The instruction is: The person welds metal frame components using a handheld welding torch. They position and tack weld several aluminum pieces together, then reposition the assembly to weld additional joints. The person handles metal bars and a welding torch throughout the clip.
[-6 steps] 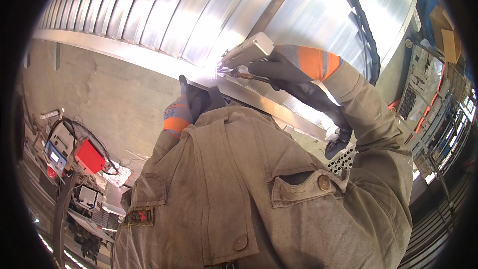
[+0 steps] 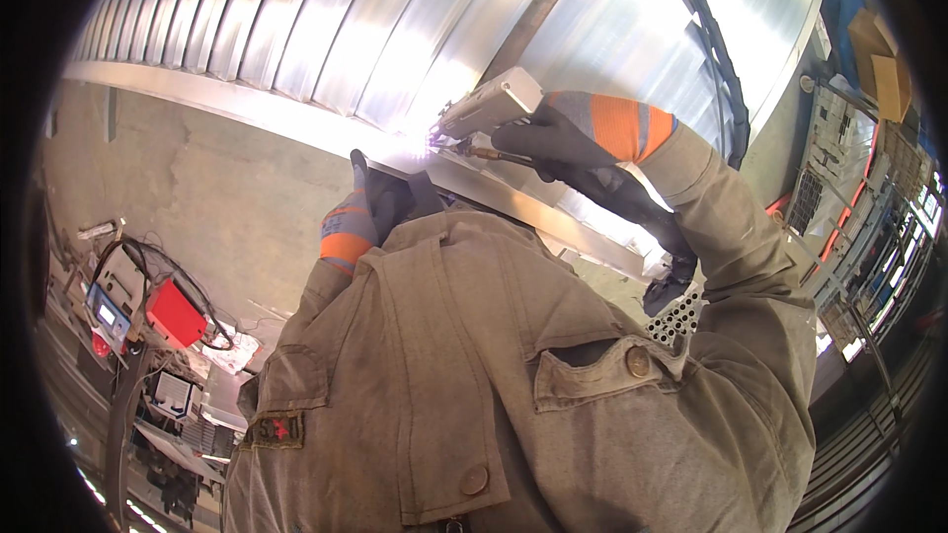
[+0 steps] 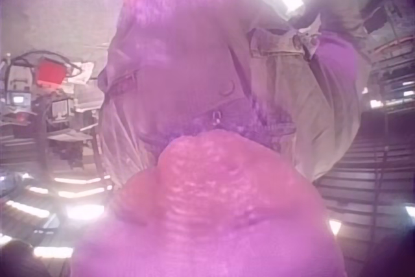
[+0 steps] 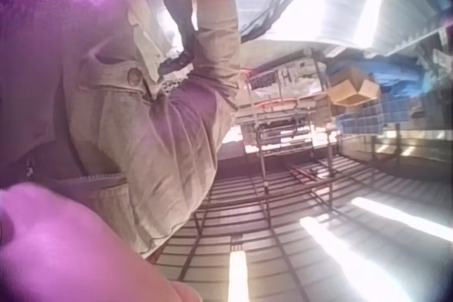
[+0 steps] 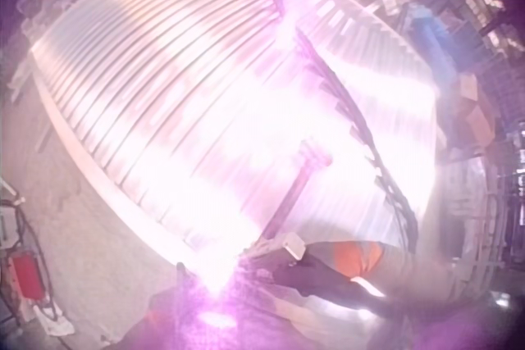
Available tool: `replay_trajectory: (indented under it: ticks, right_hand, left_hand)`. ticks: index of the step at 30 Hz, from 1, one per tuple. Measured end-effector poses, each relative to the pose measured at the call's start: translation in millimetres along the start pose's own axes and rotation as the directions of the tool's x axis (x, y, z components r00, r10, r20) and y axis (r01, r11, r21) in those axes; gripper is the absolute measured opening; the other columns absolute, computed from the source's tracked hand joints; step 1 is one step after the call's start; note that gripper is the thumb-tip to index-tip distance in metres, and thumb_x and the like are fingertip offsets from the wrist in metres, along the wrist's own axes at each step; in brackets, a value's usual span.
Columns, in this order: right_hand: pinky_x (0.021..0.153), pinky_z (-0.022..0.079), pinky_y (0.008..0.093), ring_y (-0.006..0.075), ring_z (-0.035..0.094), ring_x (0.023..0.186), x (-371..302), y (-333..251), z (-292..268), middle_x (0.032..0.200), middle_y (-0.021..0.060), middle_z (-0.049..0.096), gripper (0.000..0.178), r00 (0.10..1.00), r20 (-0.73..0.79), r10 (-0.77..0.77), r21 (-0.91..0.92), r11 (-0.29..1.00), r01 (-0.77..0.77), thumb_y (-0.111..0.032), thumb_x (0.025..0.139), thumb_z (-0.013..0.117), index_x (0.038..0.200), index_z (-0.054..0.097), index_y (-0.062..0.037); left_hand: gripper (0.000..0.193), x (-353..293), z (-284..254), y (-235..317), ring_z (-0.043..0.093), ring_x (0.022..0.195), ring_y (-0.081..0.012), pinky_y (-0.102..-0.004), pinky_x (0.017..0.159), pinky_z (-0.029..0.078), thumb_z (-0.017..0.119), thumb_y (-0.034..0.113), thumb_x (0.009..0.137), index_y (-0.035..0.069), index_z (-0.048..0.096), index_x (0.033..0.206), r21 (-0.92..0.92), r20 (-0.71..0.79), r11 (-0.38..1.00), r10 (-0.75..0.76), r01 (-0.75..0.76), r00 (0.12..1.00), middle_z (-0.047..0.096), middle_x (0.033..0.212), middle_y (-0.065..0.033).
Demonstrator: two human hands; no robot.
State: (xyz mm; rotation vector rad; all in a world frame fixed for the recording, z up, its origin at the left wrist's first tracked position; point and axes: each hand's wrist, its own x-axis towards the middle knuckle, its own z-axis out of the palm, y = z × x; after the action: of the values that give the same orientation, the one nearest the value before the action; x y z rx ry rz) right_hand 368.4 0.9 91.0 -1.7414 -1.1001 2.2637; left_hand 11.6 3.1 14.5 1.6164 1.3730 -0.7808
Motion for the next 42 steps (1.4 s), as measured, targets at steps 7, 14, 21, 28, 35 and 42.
replay_trajectory:
  ticks: [7, 14, 21, 28, 35, 42]
  right_hand:
    - [0.058, 0.048, 0.0309, 0.0117, 0.059, 0.063, -2.3, 9.4, 0.0, 0.072, 0.0017, 0.063, 0.048, 1.0, 0.025, -0.015, 0.003, 1.0, 0.014, -0.047, 0.103, 0.064, 0.109, 0.077, -0.0012]
    - [0.059, 0.049, 0.0312, 0.0123, 0.06, 0.064, -0.3, 24.8, 0.0, 0.073, 0.0026, 0.065, 0.049, 0.999, 0.048, 0.026, -0.021, 0.999, -0.025, -0.048, 0.103, 0.065, 0.114, 0.077, -0.0022]
    - [0.061, 0.051, 0.0305, 0.0125, 0.063, 0.065, -5.7, 24.0, -0.8, 0.074, 0.0038, 0.066, 0.05, 0.999, 0.038, 0.018, -0.035, 0.999, -0.016, -0.049, 0.104, 0.065, 0.114, 0.077, -0.0023]
    - [0.064, 0.055, 0.0303, 0.0131, 0.065, 0.067, -41.4, 5.1, -7.1, 0.079, 0.0039, 0.067, 0.046, 0.998, 0.01, 0.07, -0.02, 0.997, -0.069, -0.044, 0.106, 0.063, 0.119, 0.072, -0.0012]
    - [0.064, 0.054, 0.0316, 0.0142, 0.066, 0.068, -43.1, 20.8, -2.4, 0.076, 0.0037, 0.065, 0.047, 0.992, 0.026, 0.12, -0.014, 0.993, -0.12, -0.047, 0.104, 0.063, 0.108, 0.073, -0.0016]
    - [0.061, 0.054, 0.0329, 0.014, 0.064, 0.065, -27.1, 37.9, 0.5, 0.075, 0.0044, 0.067, 0.041, 0.995, 0.032, 0.095, -0.077, 0.993, -0.092, -0.041, 0.107, 0.063, 0.118, 0.071, -0.002]
  left_hand:
    - [0.094, 2.4, 6.8, -5.1, 0.075, 0.095, -0.0443, -0.0521, 0.084, 0.057, 0.059, 0.037, 0.104, 0.011, 0.002, 0.173, -0.013, -0.023, 1.0, 0.017, -0.017, 1.0, 0.078, 0.11, -0.0237]
    - [0.094, 4.1, 12.4, -9.5, 0.075, 0.096, -0.0439, -0.0515, 0.084, 0.057, 0.059, 0.037, 0.104, 0.011, 0.002, 0.173, -0.024, -0.046, 0.999, 0.029, -0.031, 0.999, 0.078, 0.111, -0.0237]
    - [0.101, 6.9, 10.4, -8.8, 0.073, 0.079, -0.0434, -0.0495, 0.073, 0.054, 0.058, 0.042, 0.102, 0.016, -0.008, 0.174, -0.125, -0.039, 0.991, 0.033, -0.037, 0.999, 0.075, 0.087, -0.0257]
    - [0.1, 9.7, 15.7, -10.2, 0.073, 0.082, -0.0402, -0.0488, 0.076, 0.055, 0.061, 0.039, 0.101, 0.013, -0.002, 0.174, -0.013, -0.04, 1.0, 0.001, -0.002, 0.999, 0.074, 0.094, -0.022]
    - [0.101, 11.2, 21.7, -13.1, 0.066, 0.064, -0.0323, -0.0449, 0.065, 0.048, 0.061, 0.037, 0.102, 0.012, -0.006, 0.174, 0.004, -0.069, 1.0, 0.023, -0.023, 0.997, 0.064, 0.067, -0.0114]
    - [0.103, 10.8, 21.0, -13.1, 0.063, 0.066, -0.0286, -0.0439, 0.07, 0.05, 0.065, 0.028, 0.101, 0.017, -0.007, 0.174, -0.008, -0.061, 1.0, -0.009, 0.008, 0.998, 0.062, 0.072, -0.0106]
